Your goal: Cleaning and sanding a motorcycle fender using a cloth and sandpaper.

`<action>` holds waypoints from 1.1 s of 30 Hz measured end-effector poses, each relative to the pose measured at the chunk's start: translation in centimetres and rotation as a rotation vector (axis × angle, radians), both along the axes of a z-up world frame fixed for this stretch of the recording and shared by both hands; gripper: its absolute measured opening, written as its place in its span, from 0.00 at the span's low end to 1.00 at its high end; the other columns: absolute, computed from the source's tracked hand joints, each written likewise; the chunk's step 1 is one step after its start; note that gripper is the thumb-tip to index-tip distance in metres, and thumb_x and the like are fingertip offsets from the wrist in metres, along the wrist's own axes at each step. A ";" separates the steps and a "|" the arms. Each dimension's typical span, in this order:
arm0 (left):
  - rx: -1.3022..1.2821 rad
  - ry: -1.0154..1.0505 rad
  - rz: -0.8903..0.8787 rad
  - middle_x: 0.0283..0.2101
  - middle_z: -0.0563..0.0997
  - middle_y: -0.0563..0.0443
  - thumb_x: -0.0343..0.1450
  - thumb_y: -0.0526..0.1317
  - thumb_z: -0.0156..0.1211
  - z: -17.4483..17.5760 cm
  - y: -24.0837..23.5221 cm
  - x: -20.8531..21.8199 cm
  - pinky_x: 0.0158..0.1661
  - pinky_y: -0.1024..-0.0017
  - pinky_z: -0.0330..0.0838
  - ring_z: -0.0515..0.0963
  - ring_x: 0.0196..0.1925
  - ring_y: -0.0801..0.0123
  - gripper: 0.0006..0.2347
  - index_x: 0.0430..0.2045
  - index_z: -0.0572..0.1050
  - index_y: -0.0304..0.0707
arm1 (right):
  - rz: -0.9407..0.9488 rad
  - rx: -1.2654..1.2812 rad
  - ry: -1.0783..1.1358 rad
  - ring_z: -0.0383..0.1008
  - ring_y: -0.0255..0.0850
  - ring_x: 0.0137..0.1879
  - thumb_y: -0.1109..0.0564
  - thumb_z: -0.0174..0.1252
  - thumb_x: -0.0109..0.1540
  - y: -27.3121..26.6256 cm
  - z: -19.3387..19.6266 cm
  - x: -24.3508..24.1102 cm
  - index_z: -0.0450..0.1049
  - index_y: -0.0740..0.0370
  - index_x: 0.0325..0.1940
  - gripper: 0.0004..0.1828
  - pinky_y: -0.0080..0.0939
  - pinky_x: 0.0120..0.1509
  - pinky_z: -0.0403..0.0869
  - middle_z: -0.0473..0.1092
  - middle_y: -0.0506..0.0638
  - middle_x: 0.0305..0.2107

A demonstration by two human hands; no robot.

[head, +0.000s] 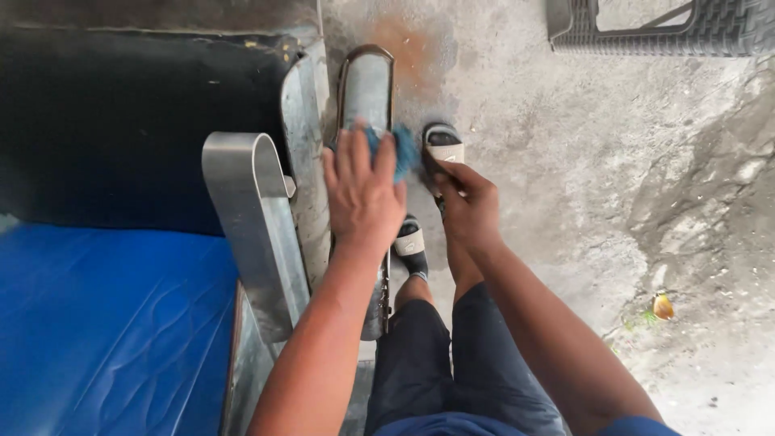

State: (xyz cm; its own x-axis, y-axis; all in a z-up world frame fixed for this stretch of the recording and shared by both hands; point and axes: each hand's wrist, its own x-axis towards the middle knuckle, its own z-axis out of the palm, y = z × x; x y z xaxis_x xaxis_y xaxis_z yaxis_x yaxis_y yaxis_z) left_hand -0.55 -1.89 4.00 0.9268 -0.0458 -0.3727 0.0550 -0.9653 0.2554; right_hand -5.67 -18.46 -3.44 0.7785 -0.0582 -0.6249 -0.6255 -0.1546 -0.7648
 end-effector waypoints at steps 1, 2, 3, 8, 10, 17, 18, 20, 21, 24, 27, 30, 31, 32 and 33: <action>0.007 -0.009 -0.003 0.70 0.63 0.36 0.63 0.43 0.66 0.7 -0.5 0.1 0.69 0.42 0.52 0.62 0.72 0.42 0.28 0.60 0.70 0.39 | -0.003 0.007 -0.009 0.75 0.29 0.40 0.65 0.59 0.65 -0.8 0.2 -0.4 0.79 0.65 0.53 0.12 0.32 0.45 0.75 0.78 0.46 0.34; -0.032 0.022 -0.037 0.69 0.61 0.33 0.63 0.46 0.65 1.2 -1.0 -0.2 0.67 0.40 0.49 0.58 0.71 0.38 0.29 0.60 0.71 0.38 | -0.066 0.057 -0.018 0.75 0.29 0.42 0.65 0.58 0.66 -1.7 0.4 -1.1 0.78 0.66 0.54 0.12 0.31 0.48 0.74 0.78 0.46 0.36; -0.071 0.052 -0.071 0.68 0.59 0.30 0.63 0.49 0.65 1.6 -1.6 -0.4 0.65 0.37 0.46 0.55 0.70 0.34 0.29 0.59 0.71 0.37 | -0.129 0.107 -0.027 0.75 0.28 0.45 0.65 0.57 0.67 -2.6 0.4 -1.8 0.78 0.67 0.54 0.12 0.31 0.51 0.74 0.78 0.46 0.38; 0.100 0.164 -0.210 0.72 0.60 0.35 0.71 0.44 0.55 -5.0 -2.4 2.6 0.69 0.41 0.44 0.52 0.75 0.38 0.19 0.55 0.76 0.38 | -0.088 -0.023 0.007 0.74 0.28 0.44 0.64 0.59 0.67 -4.3 1.6 -1.4 0.78 0.67 0.54 0.11 0.30 0.51 0.73 0.78 0.46 0.37; 0.177 0.234 -0.247 0.72 0.60 0.36 0.73 0.41 0.52 -8.3 -2.7 4.8 0.70 0.41 0.43 0.52 0.76 0.39 0.15 0.52 0.78 0.39 | -0.098 -0.008 0.029 0.74 0.28 0.44 0.63 0.59 0.67 -4.5 1.4 -0.9 0.79 0.67 0.54 0.11 0.30 0.51 0.73 0.78 0.46 0.38; 0.266 0.434 -0.211 0.71 0.60 0.40 0.74 0.43 0.46 -20.0 -3.5 11.8 0.68 0.42 0.44 0.52 0.74 0.42 0.17 0.54 0.77 0.39 | -0.113 -0.002 0.104 0.75 0.28 0.46 0.63 0.58 0.67 -6.6 -0.8 -0.5 0.78 0.67 0.55 0.12 0.30 0.51 0.73 0.78 0.47 0.39; 0.295 0.473 -0.206 0.71 0.60 0.40 0.74 0.43 0.46 -21.7 -3.6 12.3 0.67 0.42 0.44 0.52 0.74 0.42 0.18 0.55 0.76 0.40 | -0.104 -0.004 0.123 0.75 0.28 0.46 0.64 0.58 0.67 -7.1 -1.1 -0.8 0.78 0.67 0.55 0.13 0.30 0.51 0.74 0.78 0.47 0.38; 0.315 0.490 -0.210 0.71 0.60 0.39 0.74 0.43 0.46 -23.4 -3.9 13.1 0.66 0.42 0.45 0.53 0.73 0.41 0.18 0.55 0.76 0.40 | -0.102 -0.025 0.150 0.76 0.29 0.46 0.64 0.58 0.67 -7.7 -1.4 -0.7 0.78 0.67 0.55 0.13 0.31 0.51 0.74 0.79 0.47 0.38; 0.343 0.503 -0.209 0.71 0.59 0.38 0.74 0.43 0.45 -24.0 -3.9 13.3 0.65 0.41 0.46 0.54 0.73 0.40 0.18 0.55 0.76 0.40 | -0.095 -0.038 0.173 0.77 0.29 0.45 0.64 0.58 0.66 -8.0 -1.3 -0.8 0.78 0.66 0.54 0.13 0.31 0.52 0.75 0.79 0.47 0.38; 0.362 0.449 -0.207 0.71 0.62 0.39 0.75 0.42 0.45 -23.8 -3.8 13.2 0.66 0.43 0.49 0.56 0.73 0.41 0.17 0.54 0.78 0.39 | -0.068 -0.059 0.177 0.75 0.30 0.45 0.64 0.58 0.66 -8.6 -1.1 -1.3 0.78 0.67 0.55 0.13 0.32 0.51 0.73 0.79 0.47 0.38; 0.293 0.405 -0.255 0.69 0.64 0.37 0.75 0.42 0.47 -19.3 -3.8 11.7 0.66 0.42 0.50 0.57 0.72 0.39 0.16 0.52 0.79 0.39 | -0.094 0.038 0.130 0.76 0.31 0.44 0.65 0.57 0.67 -9.0 -1.8 -2.0 0.79 0.67 0.56 0.14 0.33 0.51 0.74 0.78 0.49 0.37; 0.198 0.179 -0.239 0.69 0.67 0.36 0.74 0.39 0.52 -11.2 -3.1 7.3 0.69 0.44 0.51 0.60 0.73 0.41 0.14 0.51 0.79 0.35 | -0.099 -0.010 0.150 0.76 0.30 0.47 0.66 0.57 0.66 -8.5 -0.5 -2.8 0.77 0.68 0.55 0.13 0.33 0.52 0.74 0.78 0.49 0.39; 0.200 0.170 -0.240 0.69 0.67 0.36 0.74 0.39 0.52 -8.1 -3.2 5.2 0.69 0.44 0.51 0.60 0.73 0.41 0.14 0.51 0.79 0.35 | -0.100 -0.009 0.140 0.76 0.30 0.47 0.66 0.57 0.66 -8.1 -0.1 -3.0 0.77 0.68 0.55 0.13 0.33 0.52 0.74 0.78 0.49 0.39; 0.161 0.105 -0.209 0.69 0.66 0.35 0.71 0.39 0.55 -5.0 -3.3 3.3 0.69 0.44 0.50 0.59 0.74 0.42 0.17 0.53 0.77 0.34 | -0.123 0.050 0.117 0.76 0.30 0.47 0.66 0.57 0.66 -7.8 0.3 -3.0 0.77 0.68 0.55 0.14 0.32 0.52 0.74 0.78 0.49 0.40; 0.122 0.040 -0.179 0.70 0.65 0.34 0.68 0.39 0.58 -1.9 -3.3 1.2 0.69 0.44 0.48 0.59 0.74 0.42 0.20 0.56 0.75 0.33 | -0.145 0.110 0.093 0.75 0.30 0.47 0.66 0.56 0.66 -7.3 0.6 -3.1 0.77 0.67 0.56 0.14 0.32 0.53 0.74 0.78 0.49 0.40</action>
